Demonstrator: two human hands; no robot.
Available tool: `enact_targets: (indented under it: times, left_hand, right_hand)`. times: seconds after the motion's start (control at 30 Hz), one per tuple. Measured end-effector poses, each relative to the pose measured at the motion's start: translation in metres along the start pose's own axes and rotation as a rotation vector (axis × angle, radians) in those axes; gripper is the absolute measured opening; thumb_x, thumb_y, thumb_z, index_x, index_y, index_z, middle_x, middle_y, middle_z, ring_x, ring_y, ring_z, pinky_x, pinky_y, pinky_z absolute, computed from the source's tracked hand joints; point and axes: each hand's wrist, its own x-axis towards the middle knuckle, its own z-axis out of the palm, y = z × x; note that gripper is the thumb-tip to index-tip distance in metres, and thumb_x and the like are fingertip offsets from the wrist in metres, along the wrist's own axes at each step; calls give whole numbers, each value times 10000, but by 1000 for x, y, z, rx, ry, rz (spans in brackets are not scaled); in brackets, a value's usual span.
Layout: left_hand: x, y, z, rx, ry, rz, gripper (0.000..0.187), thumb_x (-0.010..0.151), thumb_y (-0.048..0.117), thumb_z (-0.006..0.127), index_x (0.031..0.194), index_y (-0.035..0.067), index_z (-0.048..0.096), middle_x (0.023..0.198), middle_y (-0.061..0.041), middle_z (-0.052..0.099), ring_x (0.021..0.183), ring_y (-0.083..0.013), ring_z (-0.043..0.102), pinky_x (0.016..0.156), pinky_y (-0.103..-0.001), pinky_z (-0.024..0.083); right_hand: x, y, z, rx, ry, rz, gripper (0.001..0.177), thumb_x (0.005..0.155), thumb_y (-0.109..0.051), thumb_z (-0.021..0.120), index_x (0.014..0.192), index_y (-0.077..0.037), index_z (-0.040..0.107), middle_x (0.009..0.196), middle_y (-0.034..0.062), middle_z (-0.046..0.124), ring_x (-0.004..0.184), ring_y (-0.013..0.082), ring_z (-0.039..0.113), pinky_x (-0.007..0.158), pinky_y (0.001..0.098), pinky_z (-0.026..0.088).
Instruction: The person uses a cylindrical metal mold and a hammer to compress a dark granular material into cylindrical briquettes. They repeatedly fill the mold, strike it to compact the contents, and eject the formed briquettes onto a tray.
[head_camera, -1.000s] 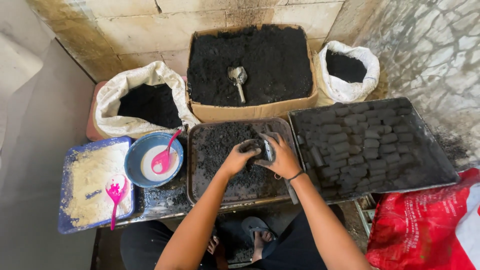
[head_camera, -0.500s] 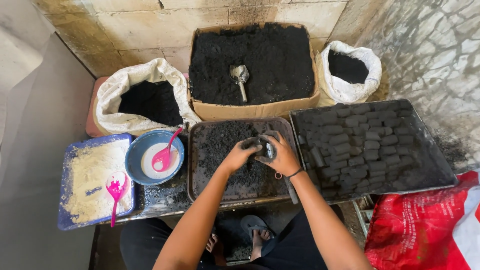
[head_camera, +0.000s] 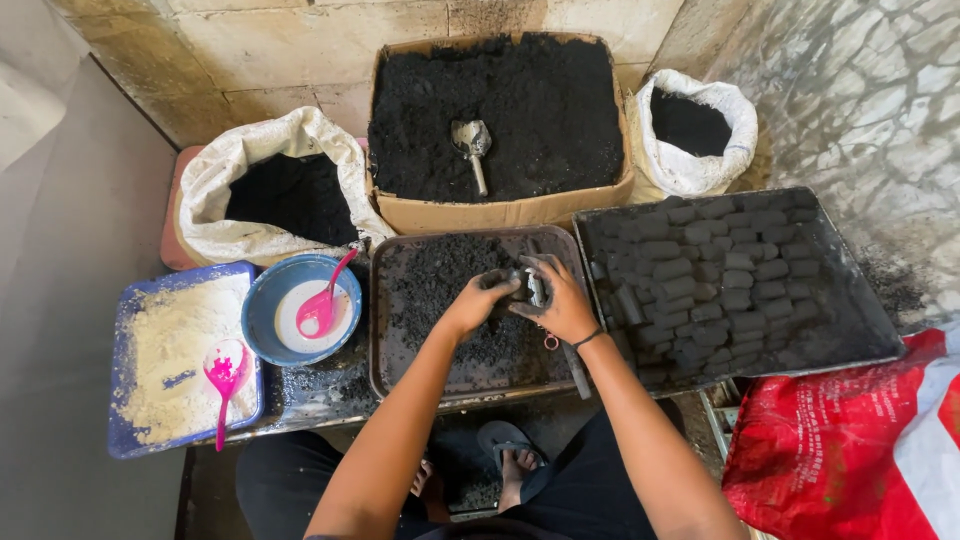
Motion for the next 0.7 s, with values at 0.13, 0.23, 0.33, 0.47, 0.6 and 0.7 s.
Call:
enact_targets:
  times: [0.13, 0.23, 0.33, 0.47, 0.6, 0.7]
  left_hand:
    - [7, -5, -3, -22, 0, -33, 462, 797, 222, 618, 1166, -20, 481, 844, -197, 594, 686, -281, 643, 315, -286, 467]
    - [11, -11, -6, -31, 13, -73, 514, 780, 287, 651, 1173, 0, 484, 822, -177, 597, 693, -268, 645, 326, -282, 462]
    - [10, -9, -5, -72, 17, -77, 507, 779, 302, 642, 1172, 21, 488, 827, -165, 587, 704, -270, 642, 334, -288, 453]
    - [18, -19, -15, -45, 23, -97, 543, 776, 318, 646, 1191, 10, 477, 837, -165, 585, 721, -266, 636, 352, -279, 440]
    - [8, -6, -7, -9, 11, -119, 540, 785, 301, 623, 1205, 4, 458, 840, -160, 589, 736, -257, 631, 371, -264, 419]
    - [12, -10, -9, -1, 15, -115, 576, 779, 312, 638, 1223, -4, 450, 852, -167, 593, 749, -257, 632, 373, -266, 414]
  right_hand:
    - [-1, 7, 4, -40, 20, -18, 624, 612, -235, 770, 1167, -98, 520, 1084, 156, 518, 1003, 383, 525, 854, 487, 428]
    - [-4, 2, 4, -83, 31, -30, 638, 646, -304, 742, 1205, -119, 496, 1090, 149, 517, 999, 379, 526, 812, 493, 459]
    - [-8, -8, 1, -163, 47, -38, 603, 670, -269, 714, 1202, -92, 492, 1057, 179, 522, 969, 399, 529, 759, 519, 478]
    - [-11, -13, 2, -192, 62, -51, 524, 716, -246, 695, 1182, -85, 517, 1034, 177, 530, 960, 396, 534, 716, 509, 497]
    - [-10, -7, 3, -198, 58, -54, 501, 692, -207, 704, 1148, -75, 544, 1041, 169, 531, 966, 400, 528, 715, 498, 499]
    - [-10, -11, 2, -177, 60, -40, 498, 693, -220, 711, 1137, -64, 549, 1035, 168, 532, 965, 395, 528, 718, 494, 500]
